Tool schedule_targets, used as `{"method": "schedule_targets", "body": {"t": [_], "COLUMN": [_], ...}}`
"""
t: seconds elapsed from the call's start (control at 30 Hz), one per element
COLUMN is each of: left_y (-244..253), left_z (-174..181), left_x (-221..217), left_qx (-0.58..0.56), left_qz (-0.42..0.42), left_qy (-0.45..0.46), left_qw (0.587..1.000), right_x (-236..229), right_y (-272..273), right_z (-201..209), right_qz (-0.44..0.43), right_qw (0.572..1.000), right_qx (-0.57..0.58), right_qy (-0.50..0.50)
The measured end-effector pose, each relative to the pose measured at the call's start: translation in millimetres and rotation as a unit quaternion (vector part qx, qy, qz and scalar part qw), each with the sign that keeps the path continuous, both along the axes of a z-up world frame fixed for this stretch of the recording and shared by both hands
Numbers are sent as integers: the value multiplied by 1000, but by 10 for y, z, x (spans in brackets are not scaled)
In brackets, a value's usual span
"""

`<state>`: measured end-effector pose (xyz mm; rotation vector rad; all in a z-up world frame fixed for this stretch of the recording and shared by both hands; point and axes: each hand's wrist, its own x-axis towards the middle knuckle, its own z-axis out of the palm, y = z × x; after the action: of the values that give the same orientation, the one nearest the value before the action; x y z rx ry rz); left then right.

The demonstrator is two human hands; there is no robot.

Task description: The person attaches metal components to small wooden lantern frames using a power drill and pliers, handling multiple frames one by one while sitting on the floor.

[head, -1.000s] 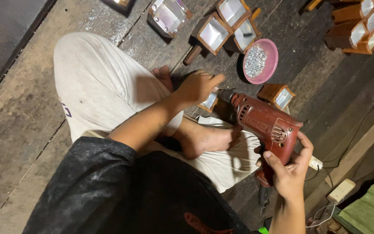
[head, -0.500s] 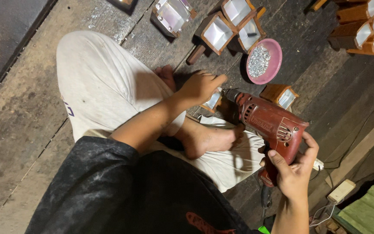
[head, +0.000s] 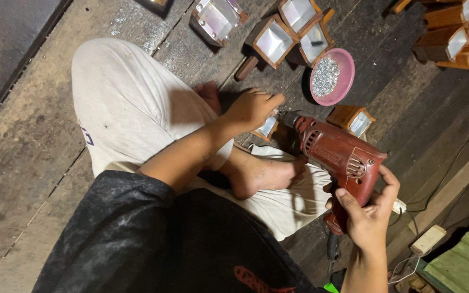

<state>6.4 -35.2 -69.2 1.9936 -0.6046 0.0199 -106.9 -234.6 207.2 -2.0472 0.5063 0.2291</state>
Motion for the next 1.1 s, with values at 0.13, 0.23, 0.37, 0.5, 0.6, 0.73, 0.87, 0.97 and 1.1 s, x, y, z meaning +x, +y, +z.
{"method": "schedule_targets", "body": {"t": [0.13,0.23,0.37,0.5,0.6,0.73,0.87,0.97,1.1], "left_y": [15,20,38,60,25,-29,-16,-34,-10], "left_z": [29,29,38,64,4,-80,-69,-77,-45], "left_x": [7,11,3,5,-13,-1,-6,11,5], "left_qx": [-2,-1,-11,-27,-41,-28,-3,-10,-7], "left_qz": [-10,-11,-14,-43,-36,-24,-25,-23,-23], "left_qy": [13,12,13,116,124,115,111,109,106], "left_qw": [1000,1000,1000,992,991,993,993,994,994], "right_x": [38,50,164,318,358,429,320,321,278], "right_y": [31,-2,-39,-4,30,214,93,142,121], "right_z": [31,31,87,201,212,299,177,206,168], "right_qz": [17,70,109,143,149,72,55,47,46], "right_qw": [999,993,986,971,972,993,997,998,998], "right_qx": [-34,-95,-128,-173,-164,-54,-49,-40,-31], "right_qy": [9,0,12,82,74,79,19,31,30]}}
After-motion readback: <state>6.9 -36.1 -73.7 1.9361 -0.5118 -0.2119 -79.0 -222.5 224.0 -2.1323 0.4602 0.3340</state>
